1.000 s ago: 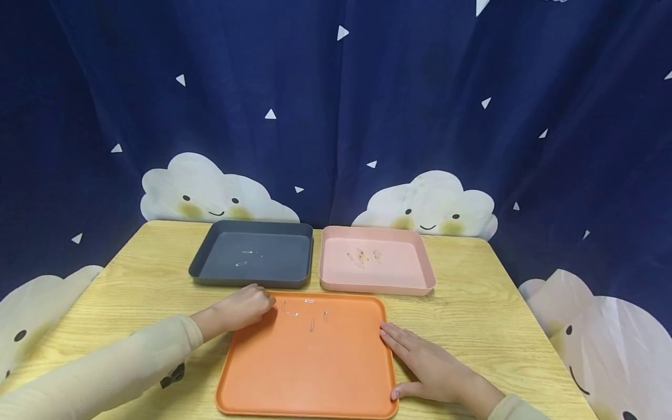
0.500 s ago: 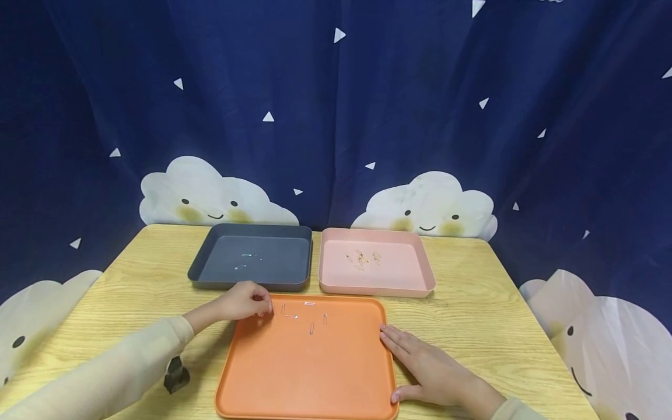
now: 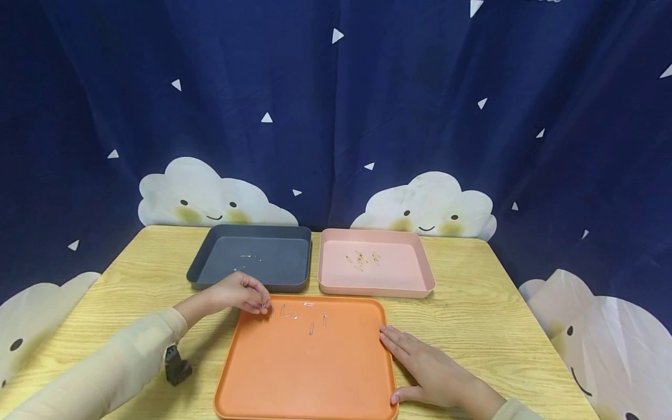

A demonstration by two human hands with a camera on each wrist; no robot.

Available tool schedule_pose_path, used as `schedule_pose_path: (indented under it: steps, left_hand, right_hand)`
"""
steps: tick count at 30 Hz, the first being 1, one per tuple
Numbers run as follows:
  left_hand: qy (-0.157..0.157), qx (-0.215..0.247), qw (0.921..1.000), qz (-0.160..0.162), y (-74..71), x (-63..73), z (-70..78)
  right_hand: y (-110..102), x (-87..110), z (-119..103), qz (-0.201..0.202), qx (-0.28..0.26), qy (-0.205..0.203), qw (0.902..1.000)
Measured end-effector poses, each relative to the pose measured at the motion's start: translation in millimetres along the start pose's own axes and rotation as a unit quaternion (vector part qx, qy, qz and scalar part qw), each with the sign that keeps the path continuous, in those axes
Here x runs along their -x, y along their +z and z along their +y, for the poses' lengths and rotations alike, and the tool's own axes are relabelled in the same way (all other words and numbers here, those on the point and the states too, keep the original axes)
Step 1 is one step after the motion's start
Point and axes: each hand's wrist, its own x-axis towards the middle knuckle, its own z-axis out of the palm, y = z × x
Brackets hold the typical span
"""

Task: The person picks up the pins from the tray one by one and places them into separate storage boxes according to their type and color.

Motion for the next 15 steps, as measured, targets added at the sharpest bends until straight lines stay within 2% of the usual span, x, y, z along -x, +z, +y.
schedule_pose_path:
  steps: [5,10,15]
  left_hand:
    - [-0.006,0.011,0.9999,0.006,-11.3,-6.1,8.4]
    - [0.006,0.017,0.9996,0.021,-20.7,-13.5,17.9]
    - [0.004,0.008,0.9994,0.034,-27.5,-20.9,29.6]
  right_hand:
    - [0.2,-0.3,0.2,-0.002,0.001,0.0,1.0]
    - [1.2,-0.1,1.2,-0.004,0.002,0.005,1.0]
    - [2.2,0.1,2.3,-0.003,-0.001,0.007,1.0]
